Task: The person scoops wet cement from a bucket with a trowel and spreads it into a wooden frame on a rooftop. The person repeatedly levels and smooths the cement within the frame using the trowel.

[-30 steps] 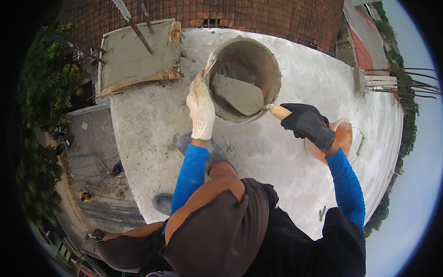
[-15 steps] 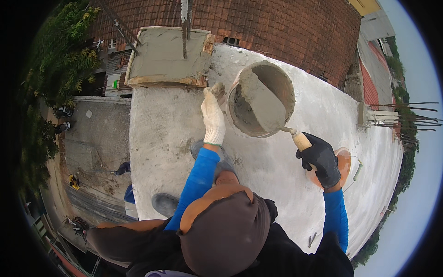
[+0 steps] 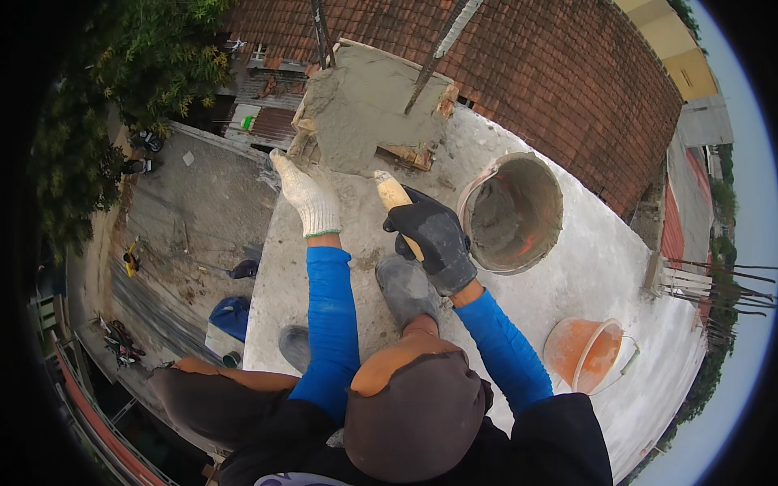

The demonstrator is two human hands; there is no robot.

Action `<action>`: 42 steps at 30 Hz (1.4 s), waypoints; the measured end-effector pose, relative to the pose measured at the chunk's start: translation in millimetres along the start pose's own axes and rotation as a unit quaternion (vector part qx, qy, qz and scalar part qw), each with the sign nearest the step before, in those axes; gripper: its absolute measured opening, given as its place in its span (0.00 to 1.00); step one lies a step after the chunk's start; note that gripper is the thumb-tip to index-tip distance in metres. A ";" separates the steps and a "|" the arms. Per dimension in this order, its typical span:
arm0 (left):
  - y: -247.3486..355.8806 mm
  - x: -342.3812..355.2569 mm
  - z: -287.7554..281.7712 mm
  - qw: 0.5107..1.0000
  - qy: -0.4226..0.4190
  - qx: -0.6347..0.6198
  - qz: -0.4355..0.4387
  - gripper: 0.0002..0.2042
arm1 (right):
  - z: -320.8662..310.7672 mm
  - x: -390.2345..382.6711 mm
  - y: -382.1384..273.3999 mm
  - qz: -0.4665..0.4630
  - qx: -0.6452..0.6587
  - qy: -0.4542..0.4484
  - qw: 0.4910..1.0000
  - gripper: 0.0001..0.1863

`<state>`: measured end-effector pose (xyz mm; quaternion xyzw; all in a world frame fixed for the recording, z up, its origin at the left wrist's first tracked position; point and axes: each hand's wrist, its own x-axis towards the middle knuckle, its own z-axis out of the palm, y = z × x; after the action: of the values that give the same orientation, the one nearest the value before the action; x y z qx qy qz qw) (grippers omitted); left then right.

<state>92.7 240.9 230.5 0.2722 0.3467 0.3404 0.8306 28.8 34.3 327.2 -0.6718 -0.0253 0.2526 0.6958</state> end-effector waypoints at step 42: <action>155.3 204.0 41.2 0.575 -0.400 0.705 0.114 0.41 | 20.6 64.2 -0.1 0.113 -0.099 0.152 0.977 0.25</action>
<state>173.2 482.1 282.9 0.9174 0.0763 -0.0631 0.3855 77.1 78.1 309.7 -0.7665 0.1321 0.2212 0.5884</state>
